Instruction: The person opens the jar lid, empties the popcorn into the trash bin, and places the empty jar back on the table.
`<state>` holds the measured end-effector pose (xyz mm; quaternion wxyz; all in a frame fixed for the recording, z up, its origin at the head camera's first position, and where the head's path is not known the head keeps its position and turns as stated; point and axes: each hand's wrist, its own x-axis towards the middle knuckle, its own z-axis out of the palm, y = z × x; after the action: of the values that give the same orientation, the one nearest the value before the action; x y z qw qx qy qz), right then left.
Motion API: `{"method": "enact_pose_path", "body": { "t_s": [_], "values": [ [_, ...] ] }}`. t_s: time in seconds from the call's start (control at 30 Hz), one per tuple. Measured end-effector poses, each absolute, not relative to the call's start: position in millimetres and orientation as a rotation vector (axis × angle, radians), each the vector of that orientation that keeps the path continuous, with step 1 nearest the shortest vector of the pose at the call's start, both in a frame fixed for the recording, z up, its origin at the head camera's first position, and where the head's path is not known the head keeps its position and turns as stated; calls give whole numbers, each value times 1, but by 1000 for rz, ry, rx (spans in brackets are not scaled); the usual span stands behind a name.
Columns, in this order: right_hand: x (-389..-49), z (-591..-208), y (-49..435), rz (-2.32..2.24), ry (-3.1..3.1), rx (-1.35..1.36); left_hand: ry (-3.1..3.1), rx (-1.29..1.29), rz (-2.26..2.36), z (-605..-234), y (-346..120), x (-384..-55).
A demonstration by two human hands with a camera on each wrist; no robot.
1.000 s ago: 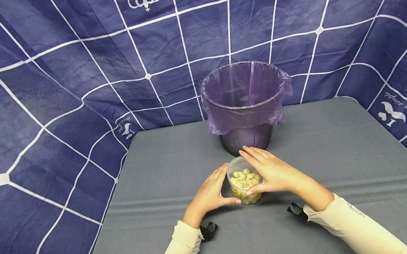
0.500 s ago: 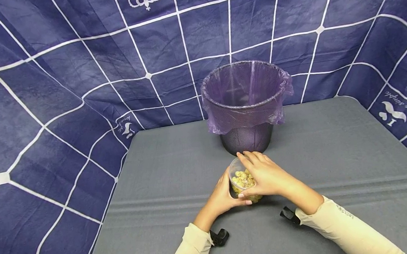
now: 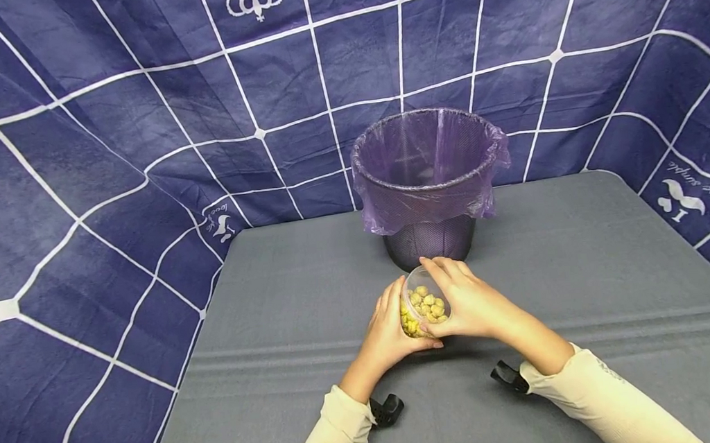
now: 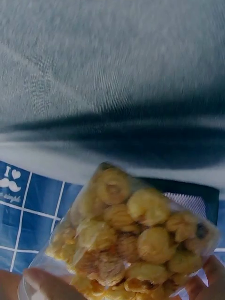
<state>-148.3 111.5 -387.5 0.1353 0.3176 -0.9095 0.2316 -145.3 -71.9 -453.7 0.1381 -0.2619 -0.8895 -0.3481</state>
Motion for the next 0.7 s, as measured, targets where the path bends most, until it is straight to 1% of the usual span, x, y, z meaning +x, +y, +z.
{"method": "enact_pose_path", "body": {
  "t_s": [0.2,0.4,0.7],
  "values": [
    [-148,-387,117,743,-2625,919,-2497,-826,-844,-443,-72,-148],
    [-149,-390,124,752,-2551,1016,-2479,-878,-688,-435,-74,-149],
    [-149,-391,127,704,-2448,1216,-2516,-960,-727,-430,-81,-151]
  ]
}}
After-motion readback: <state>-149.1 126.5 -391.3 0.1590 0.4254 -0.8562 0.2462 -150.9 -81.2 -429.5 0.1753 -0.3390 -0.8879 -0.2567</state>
